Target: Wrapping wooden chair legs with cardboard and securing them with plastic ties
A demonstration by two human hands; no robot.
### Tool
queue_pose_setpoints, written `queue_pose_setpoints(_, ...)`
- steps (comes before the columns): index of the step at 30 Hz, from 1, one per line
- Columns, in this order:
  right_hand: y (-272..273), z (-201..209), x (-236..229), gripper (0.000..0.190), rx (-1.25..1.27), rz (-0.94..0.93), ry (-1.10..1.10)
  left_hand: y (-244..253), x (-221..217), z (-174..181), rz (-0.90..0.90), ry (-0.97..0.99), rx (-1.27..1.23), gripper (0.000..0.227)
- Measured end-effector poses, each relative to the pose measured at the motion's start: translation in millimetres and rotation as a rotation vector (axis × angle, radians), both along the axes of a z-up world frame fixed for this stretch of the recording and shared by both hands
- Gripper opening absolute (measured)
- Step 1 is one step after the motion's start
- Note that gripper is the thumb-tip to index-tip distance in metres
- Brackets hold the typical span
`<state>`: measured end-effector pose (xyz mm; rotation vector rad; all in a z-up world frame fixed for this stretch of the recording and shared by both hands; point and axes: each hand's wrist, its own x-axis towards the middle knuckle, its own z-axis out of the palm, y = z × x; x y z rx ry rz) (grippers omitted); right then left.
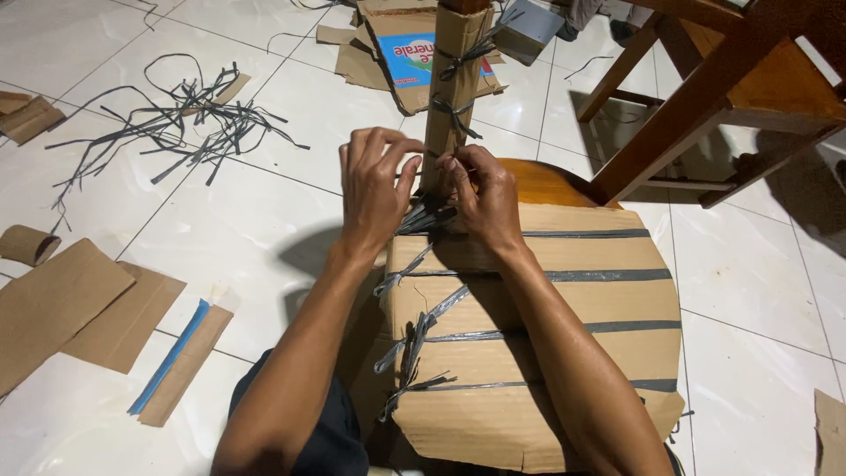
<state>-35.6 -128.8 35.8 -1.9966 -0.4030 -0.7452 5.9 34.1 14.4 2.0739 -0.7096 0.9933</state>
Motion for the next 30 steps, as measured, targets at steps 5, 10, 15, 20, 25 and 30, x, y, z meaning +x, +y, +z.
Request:
queue_pose_setpoints(5,-1.8,1.8,-2.4,0.007,-0.041,0.004,0.000,-15.2,17.8,-9.6,-0.114,-0.001,0.025,0.023)
queue_pose_setpoints(10,-1.7,3.9,-4.4,0.005,-0.084,0.000,-0.054,-15.1,31.2,-14.8,-0.159,-0.015,0.034,0.023)
queue_pose_setpoints(15,-7.3,-10.7,9.1,0.015,-0.202,-0.035,-0.188,-17.5,35.9,-25.7,-0.105,0.022,0.032,0.011)
queue_pose_setpoints(20,-6.8,-15.3,12.1,0.015,-0.466,-0.174,-0.329,-18.9,13.1,-10.3,-0.026,0.038,-0.008,0.010)
queue_pose_setpoints(25,-9.6,-26.1,19.3,0.020,-0.544,-0.300,-0.351,-27.6,11.5,-14.6,0.002,0.075,-0.051,0.009)
queue_pose_setpoints(30,-12.5,-35.7,27.4,0.014,-0.461,-0.310,-0.448,-38.5,5.3,-10.0,-0.003,0.370,-0.360,0.022)
